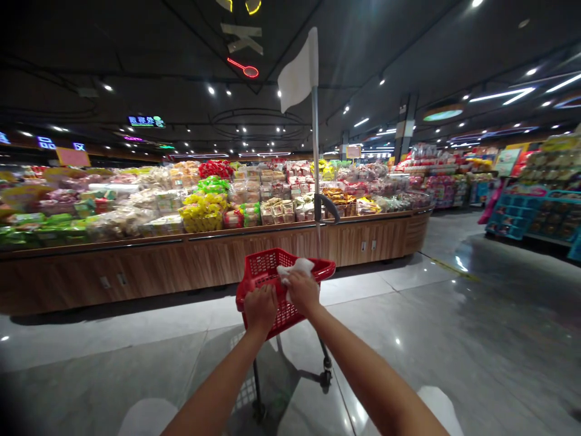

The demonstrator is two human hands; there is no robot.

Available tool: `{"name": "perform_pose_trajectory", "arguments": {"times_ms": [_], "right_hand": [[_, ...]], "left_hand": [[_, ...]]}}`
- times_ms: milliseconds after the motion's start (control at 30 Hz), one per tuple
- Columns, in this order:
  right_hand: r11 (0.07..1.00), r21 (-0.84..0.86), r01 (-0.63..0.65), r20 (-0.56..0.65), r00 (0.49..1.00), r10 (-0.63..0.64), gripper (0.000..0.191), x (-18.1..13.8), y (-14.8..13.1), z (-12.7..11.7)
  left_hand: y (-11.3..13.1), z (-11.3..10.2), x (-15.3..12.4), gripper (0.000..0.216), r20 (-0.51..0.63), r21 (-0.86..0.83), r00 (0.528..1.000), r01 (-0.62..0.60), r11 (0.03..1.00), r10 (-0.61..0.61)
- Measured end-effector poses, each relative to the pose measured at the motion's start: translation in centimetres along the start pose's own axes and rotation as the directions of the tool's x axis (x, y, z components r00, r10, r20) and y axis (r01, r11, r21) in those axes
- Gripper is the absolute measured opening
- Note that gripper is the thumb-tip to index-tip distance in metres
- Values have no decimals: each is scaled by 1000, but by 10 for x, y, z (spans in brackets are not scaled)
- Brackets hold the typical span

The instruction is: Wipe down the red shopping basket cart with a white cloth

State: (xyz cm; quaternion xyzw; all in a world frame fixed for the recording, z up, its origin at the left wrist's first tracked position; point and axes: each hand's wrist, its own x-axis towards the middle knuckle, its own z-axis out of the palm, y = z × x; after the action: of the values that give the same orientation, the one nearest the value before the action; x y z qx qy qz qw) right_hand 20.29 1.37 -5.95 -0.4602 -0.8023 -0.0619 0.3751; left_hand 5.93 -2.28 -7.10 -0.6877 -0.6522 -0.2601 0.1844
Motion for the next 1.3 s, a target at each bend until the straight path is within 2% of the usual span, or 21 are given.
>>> {"name": "perform_pose_trajectory", "arguments": {"times_ms": [67,133,233,333,400,467,567,633,700,833,900,1000,1100,1167,1233,1300], "right_hand": [[992,55,115,-35,993,-113,35,-9,-11,9],[981,86,172,-36,985,-169,36,-13,-9,11],[989,89,122,-20,993,-120,35,-12,10,6],[997,80,23,-20,1000,-21,34,-11,21,3],[996,84,-7,-40,999,11,33,-11,10,7],[994,109,19,-59,998,-13,32,-13,-12,15],[984,155,93,-63,994,-84,34,-18,-46,27],[983,158,94,-53,995,-87,34,-20,-54,30],[981,159,108,-30,994,-105,33,-21,-45,27],[971,165,175,-15,984,-175,35,-17,3,12],[982,134,129,-15,992,-128,38,-15,27,1],[998,58,-18,-3,1000,18,38,-13,48,-14],[992,-27,-124,10,992,124,35,-20,45,-24],[986,-102,-128,28,991,132,34,-29,36,-28],[979,-184,-89,58,993,101,33,-38,29,-32],[968,-247,-42,99,993,68,34,-45,30,-37]], "left_hand": [[-4,-2,0,38,6,-43,1000,-29,999,29],[-16,-7,2,33,-14,-132,993,-122,984,121],[-52,-16,14,32,-91,-253,969,-246,936,230],[-90,-14,30,34,-49,-309,989,-150,939,142],[-105,-3,36,37,44,-366,996,-57,929,79],[-109,12,35,41,103,-432,991,-28,901,80],[-101,26,27,36,77,-491,990,-65,869,117],[-92,26,20,36,53,-498,996,-41,866,77],[-82,20,13,42,58,-482,998,-2,876,34],[-50,13,1,44,53,-423,998,-6,906,32],[-28,17,-5,39,27,-412,998,-43,910,60],[5,27,-16,42,5,-407,992,-112,907,124],[31,33,-25,56,18,-452,980,-168,876,198],[41,34,-29,62,28,-507,966,-208,836,257],[39,32,-30,64,47,-564,944,-246,788,328],[24,32,-26,63,77,-591,915,-278,758,395]]}}
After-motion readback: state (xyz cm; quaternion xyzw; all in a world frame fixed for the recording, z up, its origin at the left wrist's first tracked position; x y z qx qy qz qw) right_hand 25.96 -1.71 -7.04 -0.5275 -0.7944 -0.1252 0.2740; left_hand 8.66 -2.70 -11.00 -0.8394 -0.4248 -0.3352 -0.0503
